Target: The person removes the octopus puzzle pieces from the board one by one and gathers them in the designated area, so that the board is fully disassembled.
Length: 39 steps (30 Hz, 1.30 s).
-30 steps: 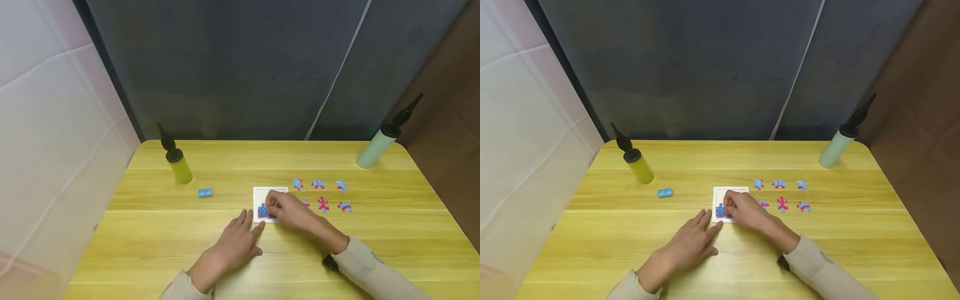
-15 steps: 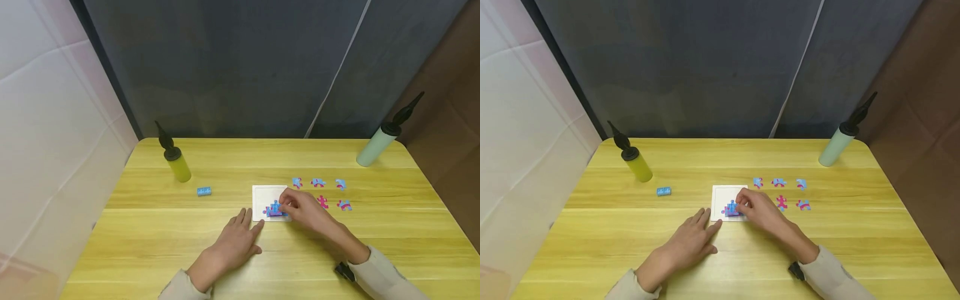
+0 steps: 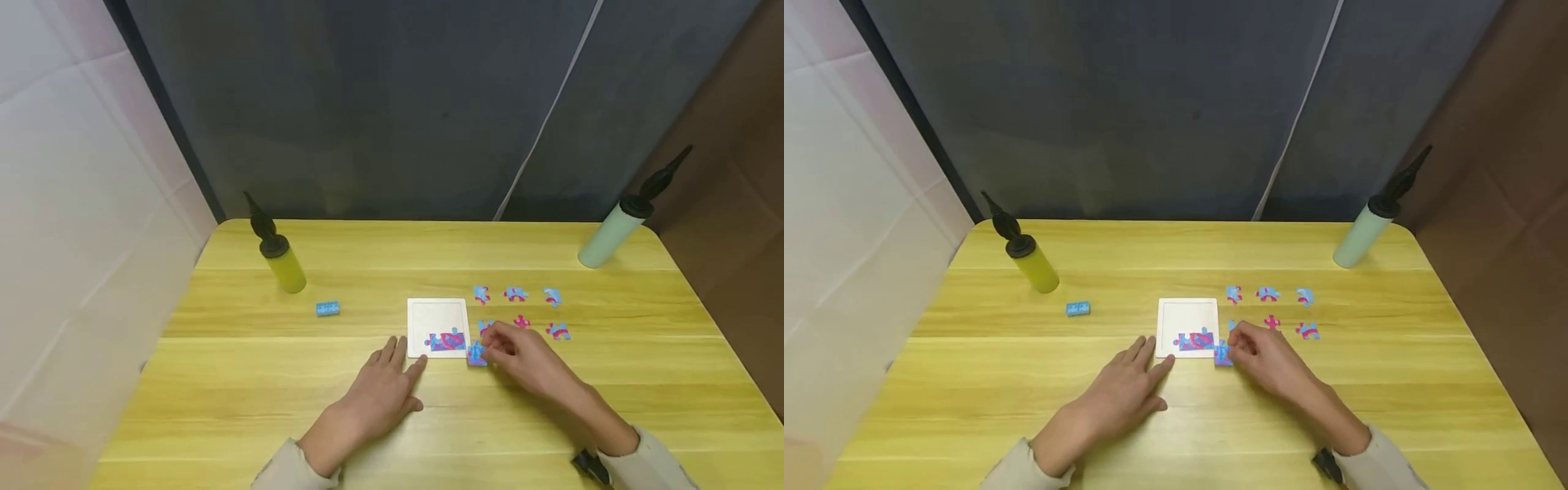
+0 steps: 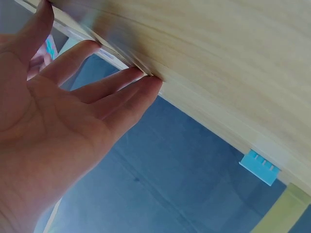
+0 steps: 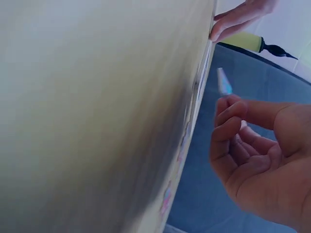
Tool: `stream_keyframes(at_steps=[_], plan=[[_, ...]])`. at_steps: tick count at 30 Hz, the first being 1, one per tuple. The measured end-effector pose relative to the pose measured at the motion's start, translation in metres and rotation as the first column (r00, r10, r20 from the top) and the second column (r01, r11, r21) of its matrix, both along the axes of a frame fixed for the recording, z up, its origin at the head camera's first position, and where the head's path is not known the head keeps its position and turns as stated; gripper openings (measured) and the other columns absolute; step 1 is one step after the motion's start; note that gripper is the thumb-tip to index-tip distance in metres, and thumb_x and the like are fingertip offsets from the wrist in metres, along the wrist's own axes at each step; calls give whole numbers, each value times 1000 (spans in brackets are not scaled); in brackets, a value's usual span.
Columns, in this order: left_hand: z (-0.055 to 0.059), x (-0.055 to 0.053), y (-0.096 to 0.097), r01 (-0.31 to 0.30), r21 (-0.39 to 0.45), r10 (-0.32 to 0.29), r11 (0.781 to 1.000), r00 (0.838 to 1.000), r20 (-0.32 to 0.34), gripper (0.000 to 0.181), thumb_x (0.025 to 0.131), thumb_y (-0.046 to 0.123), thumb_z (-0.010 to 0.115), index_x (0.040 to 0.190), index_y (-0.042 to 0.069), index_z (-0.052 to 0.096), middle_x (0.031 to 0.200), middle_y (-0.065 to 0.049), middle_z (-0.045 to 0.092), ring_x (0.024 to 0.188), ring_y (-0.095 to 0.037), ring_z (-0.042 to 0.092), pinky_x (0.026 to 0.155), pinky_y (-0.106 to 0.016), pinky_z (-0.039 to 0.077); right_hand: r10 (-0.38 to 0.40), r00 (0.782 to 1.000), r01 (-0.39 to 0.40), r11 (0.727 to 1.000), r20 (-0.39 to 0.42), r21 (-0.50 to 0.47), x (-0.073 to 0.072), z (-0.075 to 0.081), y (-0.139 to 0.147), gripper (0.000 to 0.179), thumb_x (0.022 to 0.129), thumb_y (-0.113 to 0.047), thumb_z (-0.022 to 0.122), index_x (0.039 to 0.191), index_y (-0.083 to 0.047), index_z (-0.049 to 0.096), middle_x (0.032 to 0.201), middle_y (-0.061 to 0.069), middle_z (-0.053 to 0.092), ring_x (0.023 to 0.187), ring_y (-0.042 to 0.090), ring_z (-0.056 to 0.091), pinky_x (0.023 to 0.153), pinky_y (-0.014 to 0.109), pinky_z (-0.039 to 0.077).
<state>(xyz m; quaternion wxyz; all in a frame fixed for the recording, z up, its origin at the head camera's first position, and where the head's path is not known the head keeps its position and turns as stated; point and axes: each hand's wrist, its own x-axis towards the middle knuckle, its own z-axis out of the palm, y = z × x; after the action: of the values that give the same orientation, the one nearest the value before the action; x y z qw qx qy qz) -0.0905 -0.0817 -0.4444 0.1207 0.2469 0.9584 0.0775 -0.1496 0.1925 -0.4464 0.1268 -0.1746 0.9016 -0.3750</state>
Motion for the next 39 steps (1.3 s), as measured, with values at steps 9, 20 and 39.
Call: stream_keyframes(at_steps=[9, 20, 39], plan=[[0, 0, 0, 1, 12, -1, 1000, 1000, -8, 67, 97, 45, 67, 154, 12, 50, 160, -34, 36, 150, -48, 36, 120, -55, 39, 12, 1000, -11, 996, -12, 85, 3, -6, 20, 4, 98, -10, 67, 100, -9, 69, 87, -5, 70, 80, 5, 61, 72, 21, 52], [-2, 1, 0, -1, 29, 2, 1000, 1000, -6, 66, 98, 44, 66, 154, 12, 50, 160, -34, 35, 151, -49, 35, 120, -56, 38, 56, 998, -53, 985, -14, 164, 5, -10, 19, 5, 98, -14, 67, 93, -12, 66, 76, -10, 62, 69, 4, 49, 63, 21, 43], [-2, 1, 1, -6, 22, 6, 1000, 1000, -15, 66, 97, 44, 68, 152, 11, 51, 160, -35, 36, 150, -49, 36, 120, -57, 39, 79, 995, -69, 986, -60, 154, -1, 3, -5, 13, 98, -15, 68, 110, -9, 68, 74, -8, 62, 61, 4, 46, 56, 21, 40]])
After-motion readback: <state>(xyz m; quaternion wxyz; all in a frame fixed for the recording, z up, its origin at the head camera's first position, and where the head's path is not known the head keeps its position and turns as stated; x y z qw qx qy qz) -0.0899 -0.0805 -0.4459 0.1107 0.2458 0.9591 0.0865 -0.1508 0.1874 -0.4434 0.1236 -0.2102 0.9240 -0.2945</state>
